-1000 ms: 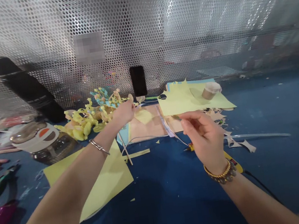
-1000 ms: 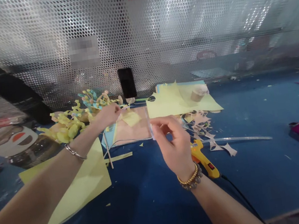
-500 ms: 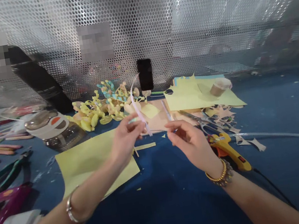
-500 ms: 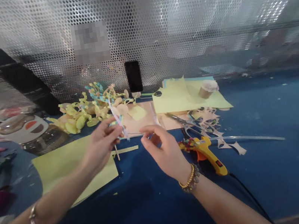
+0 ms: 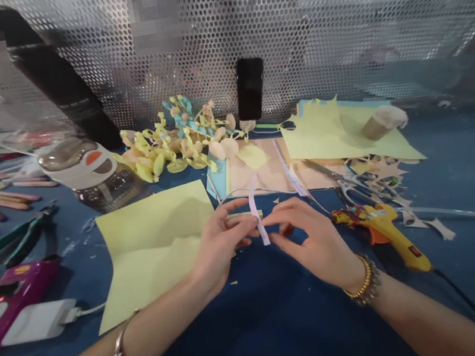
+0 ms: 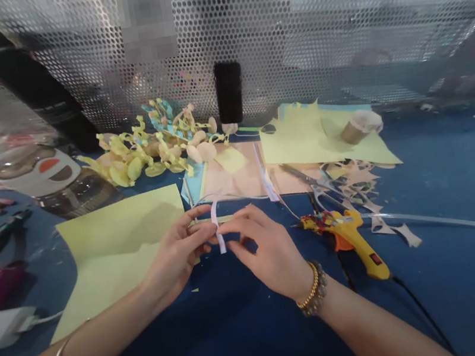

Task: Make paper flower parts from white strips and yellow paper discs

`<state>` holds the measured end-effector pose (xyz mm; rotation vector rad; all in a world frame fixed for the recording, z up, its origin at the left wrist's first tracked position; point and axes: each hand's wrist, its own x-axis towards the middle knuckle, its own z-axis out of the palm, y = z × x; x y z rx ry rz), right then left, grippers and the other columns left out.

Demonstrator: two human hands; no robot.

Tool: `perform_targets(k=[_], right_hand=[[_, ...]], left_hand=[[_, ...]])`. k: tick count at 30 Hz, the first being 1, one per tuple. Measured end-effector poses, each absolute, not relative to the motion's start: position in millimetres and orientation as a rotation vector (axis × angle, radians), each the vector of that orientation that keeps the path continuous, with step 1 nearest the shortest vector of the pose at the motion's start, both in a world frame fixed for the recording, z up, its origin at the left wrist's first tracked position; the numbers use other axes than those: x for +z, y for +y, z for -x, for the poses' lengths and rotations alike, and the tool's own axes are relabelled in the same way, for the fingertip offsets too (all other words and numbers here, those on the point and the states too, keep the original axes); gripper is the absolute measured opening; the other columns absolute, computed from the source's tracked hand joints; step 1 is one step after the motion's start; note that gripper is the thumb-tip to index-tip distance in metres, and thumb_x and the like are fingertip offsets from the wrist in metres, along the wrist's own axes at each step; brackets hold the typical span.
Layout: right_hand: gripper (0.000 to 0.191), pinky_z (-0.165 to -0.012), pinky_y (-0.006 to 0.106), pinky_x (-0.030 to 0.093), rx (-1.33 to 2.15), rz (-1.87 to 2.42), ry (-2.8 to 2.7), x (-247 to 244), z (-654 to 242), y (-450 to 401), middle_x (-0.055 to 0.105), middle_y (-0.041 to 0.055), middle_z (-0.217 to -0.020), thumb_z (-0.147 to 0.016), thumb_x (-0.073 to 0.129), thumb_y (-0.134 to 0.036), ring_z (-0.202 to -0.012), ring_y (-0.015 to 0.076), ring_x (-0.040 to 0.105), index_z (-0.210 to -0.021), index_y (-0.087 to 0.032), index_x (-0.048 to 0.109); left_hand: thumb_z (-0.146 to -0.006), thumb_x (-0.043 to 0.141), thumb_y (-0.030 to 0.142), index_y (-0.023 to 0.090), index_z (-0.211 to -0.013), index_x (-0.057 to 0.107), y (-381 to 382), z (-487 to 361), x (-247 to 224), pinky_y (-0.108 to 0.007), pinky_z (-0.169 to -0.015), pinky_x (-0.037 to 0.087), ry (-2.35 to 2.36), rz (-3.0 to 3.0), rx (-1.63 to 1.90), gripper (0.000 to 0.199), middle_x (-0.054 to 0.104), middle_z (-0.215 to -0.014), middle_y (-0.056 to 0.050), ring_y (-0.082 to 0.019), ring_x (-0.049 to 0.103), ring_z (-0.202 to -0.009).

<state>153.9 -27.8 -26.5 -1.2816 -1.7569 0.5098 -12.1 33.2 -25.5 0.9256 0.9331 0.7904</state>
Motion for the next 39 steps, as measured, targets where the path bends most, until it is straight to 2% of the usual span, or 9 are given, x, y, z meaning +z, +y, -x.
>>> perform_targets(k=[5, 16, 20, 23, 27, 29, 33, 36, 39], right_hand=[[0.018, -0.078, 0.031, 0.052, 0.418, 1.244, -1.845, -22.6, -153.3, -29.0, 0.059, 0.0024, -0.094, -0.087, 0.060, -0.011, -0.089, 0.0159, 0.060, -0.094, -0.026, 0.066], [0.001, -0.067, 0.026, 0.051, 0.709, 1.326, -1.561, -21.0, -156.9, -26.1, 0.061, 0.0010, -0.087, -0.084, 0.064, -0.021, -0.077, 0.0135, 0.061, -0.085, -0.022, 0.063], [0.006, -0.063, 0.025, 0.051, 0.900, 1.337, -1.400, -20.8, -158.4, -25.4, 0.062, -0.0002, -0.080, -0.084, 0.064, -0.026, -0.069, 0.0117, 0.059, -0.082, -0.021, 0.064], [0.008, -0.059, 0.022, 0.050, 1.007, 1.295, -1.263, -19.6, -159.1, -25.1, 0.061, -0.0023, -0.072, -0.084, 0.065, -0.027, -0.062, 0.0093, 0.058, -0.080, -0.020, 0.063], [0.008, -0.058, 0.021, 0.051, 1.030, 1.260, -1.203, -19.0, -159.2, -25.0, 0.061, -0.0024, -0.071, -0.084, 0.065, -0.026, -0.061, 0.0084, 0.058, -0.079, -0.020, 0.063], [0.004, -0.058, 0.022, 0.051, 0.975, 1.257, -1.227, -18.9, -159.1, -25.6, 0.062, -0.0013, -0.076, -0.085, 0.064, -0.024, -0.062, 0.0093, 0.058, -0.087, -0.020, 0.064], [0.039, -0.065, 0.028, 0.054, 0.581, 1.205, -1.443, -17.3, -160.7, -26.8, 0.061, 0.0035, -0.104, -0.082, 0.061, -0.008, -0.074, 0.0128, 0.062, -0.116, -0.025, 0.058], [0.041, -0.080, 0.034, 0.054, 0.226, 1.142, -1.726, -15.4, -164.0, -26.3, 0.062, 0.0061, -0.110, -0.079, 0.059, 0.001, -0.096, 0.0188, 0.063, -0.111, -0.024, 0.063], [0.033, -0.086, 0.035, 0.053, 0.024, 1.133, -1.850, -14.5, -167.4, -25.3, 0.065, 0.0071, -0.103, -0.079, 0.062, 0.000, -0.098, 0.0195, 0.063, -0.104, -0.021, 0.067]], left_hand=[[-0.070, 0.078, 0.024, 0.022, -0.106, 0.061, 31.8, 12.6, -27.5, -0.020, -0.054, 0.045, 0.904, -0.975, 0.799, 0.040, 0.070, -0.068, 0.000, -0.012, 0.065, -0.061], [-0.078, 0.071, 0.021, 0.023, -0.113, 0.057, 30.4, 17.1, -29.0, -0.020, -0.061, 0.053, 0.797, -1.248, 0.890, 0.038, 0.070, -0.072, 0.003, -0.011, 0.066, -0.063], [-0.082, 0.065, 0.019, 0.021, -0.099, 0.069, 26.8, 17.6, -28.6, -0.022, -0.069, 0.055, 0.822, -1.424, 0.862, 0.018, 0.073, -0.086, -0.001, -0.012, 0.068, -0.074], [-0.081, 0.065, 0.016, 0.024, -0.098, 0.072, 24.9, 17.1, -28.8, -0.022, -0.070, 0.054, 0.867, -1.568, 0.852, 0.020, 0.074, -0.095, -0.001, -0.012, 0.067, -0.080], [-0.081, 0.068, 0.021, 0.024, -0.087, 0.074, 25.9, 17.2, -29.9, -0.019, -0.062, 0.050, 0.878, -1.703, 0.904, 0.010, 0.070, -0.085, 0.001, -0.010, 0.063, -0.074], [-0.082, 0.067, 0.022, 0.025, -0.084, 0.074, 26.9, 17.9, -30.1, -0.018, -0.058, 0.047, 0.856, -1.755, 0.932, 0.008, 0.065, -0.080, 0.001, -0.009, 0.058, -0.069], [-0.081, 0.068, 0.025, 0.025, -0.083, 0.074, 27.4, 20.1, -29.3, -0.018, -0.055, 0.044, 0.873, -1.798, 0.928, 0.006, 0.056, -0.088, -0.001, -0.010, 0.055, -0.074], [-0.084, 0.065, 0.026, 0.023, -0.083, 0.071, 26.6, 20.7, -29.0, -0.019, -0.058, 0.045, 0.863, -1.765, 0.908, 0.007, 0.060, -0.100, -0.003, -0.013, 0.058, -0.086], [-0.086, 0.063, 0.028, 0.022, -0.086, 0.068, 25.4, 20.2, -29.7, -0.022, -0.058, 0.045, 0.874, -1.695, 0.853, 0.008, 0.066, -0.090, -0.001, -0.011, 0.059, -0.072]])
